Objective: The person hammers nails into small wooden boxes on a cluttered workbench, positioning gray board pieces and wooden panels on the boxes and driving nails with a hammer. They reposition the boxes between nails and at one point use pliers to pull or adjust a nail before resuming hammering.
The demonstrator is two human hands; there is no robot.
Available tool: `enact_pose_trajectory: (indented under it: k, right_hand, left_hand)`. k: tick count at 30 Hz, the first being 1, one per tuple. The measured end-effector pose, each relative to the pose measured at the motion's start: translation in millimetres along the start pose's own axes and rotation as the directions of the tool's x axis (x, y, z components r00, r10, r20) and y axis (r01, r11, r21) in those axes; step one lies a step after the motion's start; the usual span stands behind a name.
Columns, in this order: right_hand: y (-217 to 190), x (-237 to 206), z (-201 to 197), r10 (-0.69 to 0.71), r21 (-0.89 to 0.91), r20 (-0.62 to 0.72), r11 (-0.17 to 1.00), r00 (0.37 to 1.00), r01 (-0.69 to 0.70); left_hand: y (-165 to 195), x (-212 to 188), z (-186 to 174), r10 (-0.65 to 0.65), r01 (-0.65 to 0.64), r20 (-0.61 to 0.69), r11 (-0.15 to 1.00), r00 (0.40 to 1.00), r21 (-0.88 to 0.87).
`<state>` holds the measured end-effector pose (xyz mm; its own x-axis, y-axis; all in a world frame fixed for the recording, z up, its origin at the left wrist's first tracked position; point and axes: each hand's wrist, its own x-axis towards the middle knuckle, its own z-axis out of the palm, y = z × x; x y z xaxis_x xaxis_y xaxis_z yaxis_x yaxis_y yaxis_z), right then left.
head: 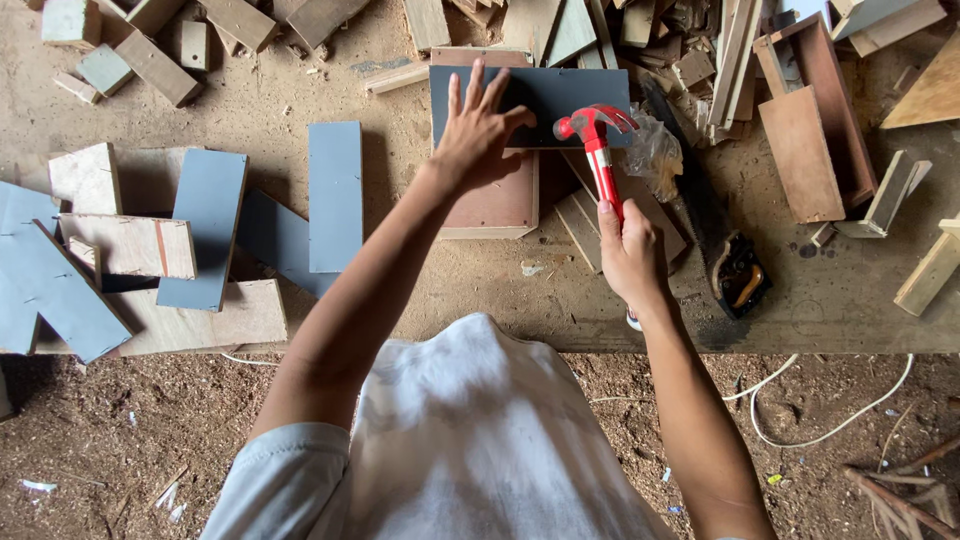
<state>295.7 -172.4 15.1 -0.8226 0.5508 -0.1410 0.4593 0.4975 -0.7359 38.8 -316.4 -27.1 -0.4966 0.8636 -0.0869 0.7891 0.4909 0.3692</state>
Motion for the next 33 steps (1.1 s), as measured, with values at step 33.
enact_pose_trajectory:
  k: [33]
  right_hand:
    - [9.2, -4.9, -14.6, 0.082, -0.051, 0.004, 0.995, 0.997, -0.082]
  left_hand:
    - [59.3, 10.8, -6.3, -0.215, 0.236, -0.135, 0.958, 0.967, 0.165]
